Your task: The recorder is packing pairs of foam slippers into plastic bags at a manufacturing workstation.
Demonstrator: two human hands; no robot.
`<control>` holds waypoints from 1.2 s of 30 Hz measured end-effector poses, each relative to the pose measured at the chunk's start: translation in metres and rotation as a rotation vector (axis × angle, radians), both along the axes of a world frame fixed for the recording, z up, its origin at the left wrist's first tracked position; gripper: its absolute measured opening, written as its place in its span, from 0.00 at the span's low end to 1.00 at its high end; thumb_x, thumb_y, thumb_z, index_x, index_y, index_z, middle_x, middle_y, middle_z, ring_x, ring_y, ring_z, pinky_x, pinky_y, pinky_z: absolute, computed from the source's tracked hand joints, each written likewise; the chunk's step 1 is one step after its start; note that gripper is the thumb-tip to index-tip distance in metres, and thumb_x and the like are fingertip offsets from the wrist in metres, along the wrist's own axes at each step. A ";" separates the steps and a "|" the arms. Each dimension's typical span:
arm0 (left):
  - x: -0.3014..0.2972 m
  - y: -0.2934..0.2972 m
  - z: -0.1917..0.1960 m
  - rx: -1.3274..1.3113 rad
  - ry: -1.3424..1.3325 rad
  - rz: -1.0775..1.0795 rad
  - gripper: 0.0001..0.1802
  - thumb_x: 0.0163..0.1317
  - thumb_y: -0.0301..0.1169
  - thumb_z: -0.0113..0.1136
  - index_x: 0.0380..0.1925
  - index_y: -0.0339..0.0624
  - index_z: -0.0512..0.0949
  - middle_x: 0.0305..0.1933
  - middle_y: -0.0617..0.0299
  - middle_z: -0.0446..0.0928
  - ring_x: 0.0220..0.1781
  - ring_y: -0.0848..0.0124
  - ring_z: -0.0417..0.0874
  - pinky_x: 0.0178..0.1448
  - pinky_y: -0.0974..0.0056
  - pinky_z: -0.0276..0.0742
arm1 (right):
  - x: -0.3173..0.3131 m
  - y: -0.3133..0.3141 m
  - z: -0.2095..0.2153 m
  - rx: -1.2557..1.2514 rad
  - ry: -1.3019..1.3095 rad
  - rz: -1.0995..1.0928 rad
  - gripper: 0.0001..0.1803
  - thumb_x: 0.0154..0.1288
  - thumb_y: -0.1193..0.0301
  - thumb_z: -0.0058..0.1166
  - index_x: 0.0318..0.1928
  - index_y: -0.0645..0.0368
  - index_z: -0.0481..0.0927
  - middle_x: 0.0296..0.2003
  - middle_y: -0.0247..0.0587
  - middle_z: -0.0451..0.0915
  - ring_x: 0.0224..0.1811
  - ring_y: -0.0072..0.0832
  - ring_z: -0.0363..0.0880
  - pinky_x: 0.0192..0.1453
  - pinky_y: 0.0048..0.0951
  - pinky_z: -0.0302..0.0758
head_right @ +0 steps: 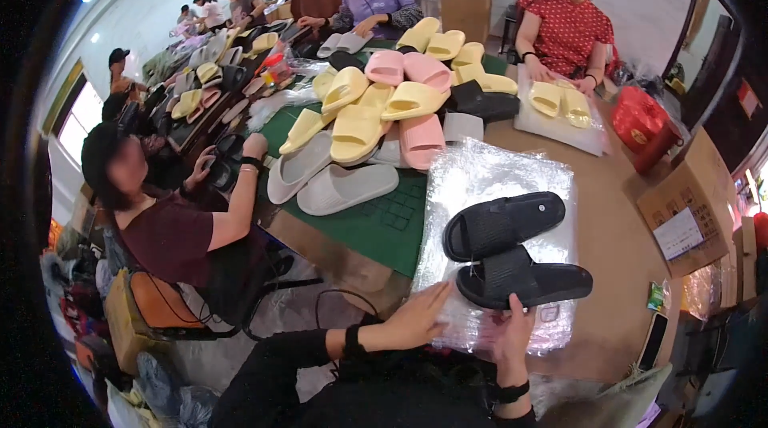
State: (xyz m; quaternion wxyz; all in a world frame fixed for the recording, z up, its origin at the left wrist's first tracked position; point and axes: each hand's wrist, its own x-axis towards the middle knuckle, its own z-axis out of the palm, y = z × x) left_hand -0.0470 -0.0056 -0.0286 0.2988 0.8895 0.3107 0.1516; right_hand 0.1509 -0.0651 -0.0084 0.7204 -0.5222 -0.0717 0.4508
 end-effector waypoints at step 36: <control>0.004 -0.009 -0.010 0.476 0.156 -0.114 0.32 0.55 0.39 0.60 0.62 0.58 0.67 0.62 0.50 0.67 0.61 0.37 0.65 0.59 0.42 0.68 | 0.044 0.107 0.044 -0.269 -0.997 0.664 0.39 0.61 0.62 0.59 0.65 0.69 0.57 0.56 0.54 0.71 0.55 0.36 0.74 0.58 0.30 0.71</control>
